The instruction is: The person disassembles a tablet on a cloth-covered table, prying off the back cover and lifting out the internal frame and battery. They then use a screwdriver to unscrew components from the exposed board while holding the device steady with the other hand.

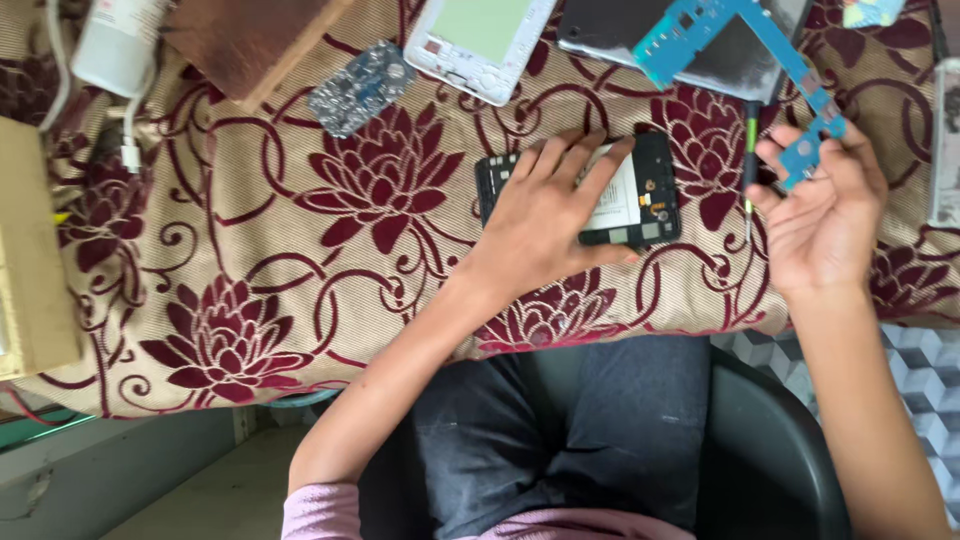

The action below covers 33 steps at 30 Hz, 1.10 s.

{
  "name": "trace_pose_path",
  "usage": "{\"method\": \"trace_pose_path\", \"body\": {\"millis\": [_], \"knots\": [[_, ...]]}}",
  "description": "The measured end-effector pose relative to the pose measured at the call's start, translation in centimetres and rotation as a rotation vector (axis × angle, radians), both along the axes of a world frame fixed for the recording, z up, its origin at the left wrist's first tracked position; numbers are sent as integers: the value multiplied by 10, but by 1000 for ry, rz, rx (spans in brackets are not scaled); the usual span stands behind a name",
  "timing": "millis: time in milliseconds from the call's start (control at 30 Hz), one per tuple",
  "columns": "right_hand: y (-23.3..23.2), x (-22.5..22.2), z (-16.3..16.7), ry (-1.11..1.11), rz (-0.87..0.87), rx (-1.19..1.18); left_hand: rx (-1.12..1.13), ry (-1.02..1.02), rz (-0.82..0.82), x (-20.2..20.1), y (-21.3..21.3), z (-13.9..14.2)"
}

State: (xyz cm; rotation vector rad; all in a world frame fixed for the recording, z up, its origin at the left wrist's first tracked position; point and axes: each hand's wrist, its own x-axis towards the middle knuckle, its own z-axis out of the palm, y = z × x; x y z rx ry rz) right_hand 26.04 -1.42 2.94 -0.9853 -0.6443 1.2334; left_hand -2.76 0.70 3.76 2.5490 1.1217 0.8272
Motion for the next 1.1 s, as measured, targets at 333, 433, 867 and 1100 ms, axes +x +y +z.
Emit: {"method": "trace_pose_path", "body": {"millis": [333, 433, 867, 1100], "knots": [[1, -16, 3, -323, 149, 109, -156, 121, 88, -66, -17, 21], [4, -19, 3, -1078, 24, 182, -260, 57, 87, -76, -23, 23], [-14, 42, 22, -1906, -209, 129, -330, -48, 119, -97, -25, 20], [-35, -58, 54, -1318, 214, 305, -312, -42, 146, -96, -23, 20]]}}
